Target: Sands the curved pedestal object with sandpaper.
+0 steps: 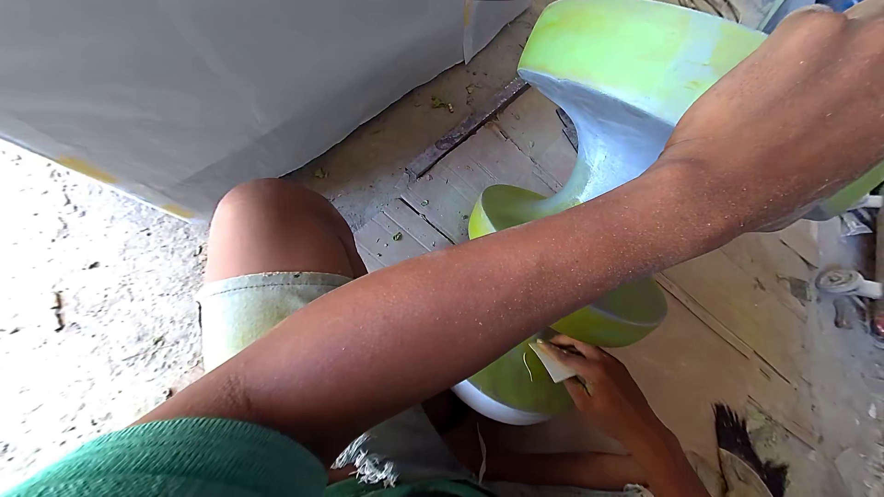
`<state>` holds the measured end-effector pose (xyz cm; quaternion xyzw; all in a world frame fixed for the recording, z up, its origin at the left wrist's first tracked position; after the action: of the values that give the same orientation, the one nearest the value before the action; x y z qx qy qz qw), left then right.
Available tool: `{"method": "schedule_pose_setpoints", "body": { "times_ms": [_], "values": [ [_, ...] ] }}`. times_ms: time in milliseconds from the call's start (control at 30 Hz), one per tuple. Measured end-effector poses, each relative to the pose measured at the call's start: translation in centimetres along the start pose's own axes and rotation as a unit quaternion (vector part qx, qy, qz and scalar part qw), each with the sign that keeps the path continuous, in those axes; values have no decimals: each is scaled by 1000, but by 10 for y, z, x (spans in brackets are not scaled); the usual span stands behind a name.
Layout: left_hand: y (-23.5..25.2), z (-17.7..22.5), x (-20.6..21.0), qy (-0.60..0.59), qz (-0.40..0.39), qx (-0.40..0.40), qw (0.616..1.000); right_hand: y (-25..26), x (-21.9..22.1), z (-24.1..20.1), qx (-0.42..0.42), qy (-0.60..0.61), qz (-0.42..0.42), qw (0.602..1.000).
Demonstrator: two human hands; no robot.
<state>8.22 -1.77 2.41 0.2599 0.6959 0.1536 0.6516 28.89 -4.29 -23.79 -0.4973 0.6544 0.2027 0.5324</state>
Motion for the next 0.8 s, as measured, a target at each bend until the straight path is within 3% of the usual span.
{"method": "schedule_pose_setpoints", "body": {
  "times_ms": [100, 267, 533, 633, 800],
  "values": [
    [1, 2, 2, 8, 0, -2, 1000, 6, 16, -1, 10, 10, -32, 999],
    [0, -3, 5, -2, 14, -1, 1000, -19, 4, -8, 13, 26, -123, 992],
    [3, -7, 7, 0, 3, -9, 1000, -53, -12, -7, -22, 71, -127, 989],
    [5, -3, 5, 11, 12, -15, 1000, -30, -16, -16, -6, 100, -40, 994],
    [8, 8, 6, 17, 22, -13, 1000, 2, 8, -41, 31, -9, 94, 995]
  ]
}}
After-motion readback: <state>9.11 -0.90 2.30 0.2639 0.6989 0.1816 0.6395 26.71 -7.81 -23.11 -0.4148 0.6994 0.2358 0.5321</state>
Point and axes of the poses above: each hand's wrist, its own y-axis towards the middle knuckle, its own x-axis out of the palm, z = x × y, the point moved 5 cm from there along y, towards the middle knuckle, and after that the axes turned 14 degrees about x, right-handed, at the moved point
